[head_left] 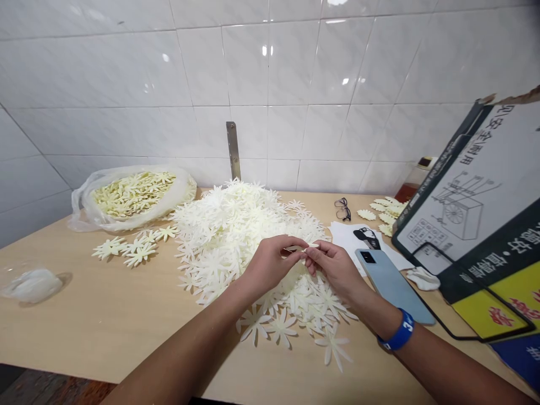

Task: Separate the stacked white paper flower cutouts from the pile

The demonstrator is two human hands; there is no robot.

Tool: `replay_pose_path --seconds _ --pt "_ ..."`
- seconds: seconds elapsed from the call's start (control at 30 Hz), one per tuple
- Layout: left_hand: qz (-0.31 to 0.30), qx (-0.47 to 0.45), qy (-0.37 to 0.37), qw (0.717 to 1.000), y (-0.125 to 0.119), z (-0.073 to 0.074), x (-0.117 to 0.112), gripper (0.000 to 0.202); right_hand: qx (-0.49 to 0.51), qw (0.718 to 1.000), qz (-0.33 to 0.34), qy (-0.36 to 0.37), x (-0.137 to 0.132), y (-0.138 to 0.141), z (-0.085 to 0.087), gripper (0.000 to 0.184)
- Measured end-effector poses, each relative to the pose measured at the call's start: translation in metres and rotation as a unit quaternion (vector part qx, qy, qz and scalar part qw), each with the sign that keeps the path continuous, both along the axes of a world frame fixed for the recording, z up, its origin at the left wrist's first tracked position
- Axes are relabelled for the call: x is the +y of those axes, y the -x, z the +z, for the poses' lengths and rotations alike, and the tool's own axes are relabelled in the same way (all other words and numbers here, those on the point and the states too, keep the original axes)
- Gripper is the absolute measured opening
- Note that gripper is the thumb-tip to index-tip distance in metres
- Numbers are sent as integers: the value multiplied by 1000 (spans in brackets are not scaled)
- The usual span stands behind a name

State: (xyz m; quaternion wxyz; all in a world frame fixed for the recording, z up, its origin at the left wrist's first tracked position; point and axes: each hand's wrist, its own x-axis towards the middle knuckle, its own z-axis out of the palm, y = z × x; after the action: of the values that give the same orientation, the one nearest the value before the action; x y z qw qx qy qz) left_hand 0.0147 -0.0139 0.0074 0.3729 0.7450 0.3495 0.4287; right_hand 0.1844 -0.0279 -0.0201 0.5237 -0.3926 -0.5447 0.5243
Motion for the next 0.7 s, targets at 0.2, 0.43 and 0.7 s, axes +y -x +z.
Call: replay_pose_path --seconds 0.2,0.43,0.7 --pt "-7 -55 110 992 1 1 3 14 8 1000 -3 14 -3 1 2 32" --pt "9 -52 104 993 0 5 0 21 0 1000 6 14 -3 -1 2 29" --pt "15 -66 174 982 2 3 5 22 -33 999 11 3 -3 0 1 30"
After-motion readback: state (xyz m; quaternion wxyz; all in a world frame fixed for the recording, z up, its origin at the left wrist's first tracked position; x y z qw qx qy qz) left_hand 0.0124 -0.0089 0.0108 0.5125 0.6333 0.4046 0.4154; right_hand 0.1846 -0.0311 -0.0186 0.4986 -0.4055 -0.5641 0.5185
